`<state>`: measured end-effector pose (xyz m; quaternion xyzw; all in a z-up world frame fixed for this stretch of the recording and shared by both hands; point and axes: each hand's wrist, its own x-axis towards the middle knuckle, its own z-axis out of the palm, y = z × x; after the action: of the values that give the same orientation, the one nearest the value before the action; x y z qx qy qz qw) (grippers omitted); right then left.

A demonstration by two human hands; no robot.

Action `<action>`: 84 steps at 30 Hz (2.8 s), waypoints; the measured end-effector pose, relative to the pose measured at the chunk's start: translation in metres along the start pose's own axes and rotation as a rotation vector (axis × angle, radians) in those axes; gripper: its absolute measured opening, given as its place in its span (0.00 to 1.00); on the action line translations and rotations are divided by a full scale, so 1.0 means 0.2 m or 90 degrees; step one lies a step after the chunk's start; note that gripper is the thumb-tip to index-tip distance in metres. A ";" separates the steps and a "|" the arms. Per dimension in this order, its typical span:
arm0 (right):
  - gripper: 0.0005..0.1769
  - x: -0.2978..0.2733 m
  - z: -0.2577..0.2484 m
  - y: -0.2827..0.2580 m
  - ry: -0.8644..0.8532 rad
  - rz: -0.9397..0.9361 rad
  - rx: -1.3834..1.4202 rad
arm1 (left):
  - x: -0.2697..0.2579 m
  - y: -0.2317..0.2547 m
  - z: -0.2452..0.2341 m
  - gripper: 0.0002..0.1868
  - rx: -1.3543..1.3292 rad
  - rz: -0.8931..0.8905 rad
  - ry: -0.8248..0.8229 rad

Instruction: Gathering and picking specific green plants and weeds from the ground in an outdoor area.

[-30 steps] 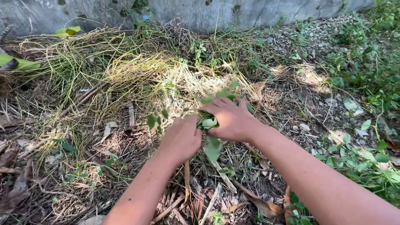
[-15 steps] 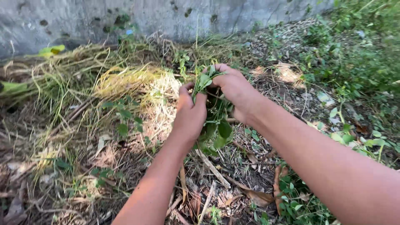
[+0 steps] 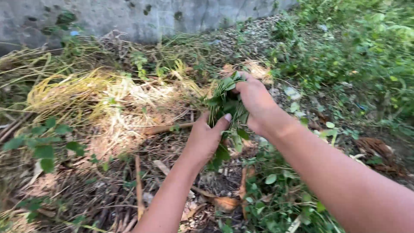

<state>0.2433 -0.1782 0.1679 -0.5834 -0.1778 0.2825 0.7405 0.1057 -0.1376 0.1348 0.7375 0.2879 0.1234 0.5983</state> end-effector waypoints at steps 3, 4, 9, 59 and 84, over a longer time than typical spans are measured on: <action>0.23 -0.09 -0.27 -0.11 -0.008 -0.134 -0.255 | 0.18 -0.07 0.19 0.36 -0.136 0.058 0.047; 0.22 -0.10 -0.37 -0.14 -0.046 -0.188 -0.373 | 0.18 -0.03 0.25 0.36 -0.190 0.032 0.074; 0.16 -0.09 -0.89 -0.14 -0.075 -0.092 -0.564 | 0.18 0.06 0.53 0.34 -0.351 -0.043 0.042; 0.34 -0.03 -0.04 0.51 0.098 0.137 -0.273 | 0.32 -0.42 -0.27 0.55 0.137 -0.017 0.135; 0.72 -0.51 1.51 0.83 -0.258 0.173 -0.324 | -0.71 -0.82 -1.69 0.67 0.395 -0.339 0.520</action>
<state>-0.0511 0.0154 0.0921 -0.6994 -0.3066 0.4353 0.4767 -0.2321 0.0741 0.0870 0.6733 0.6938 0.1530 0.2047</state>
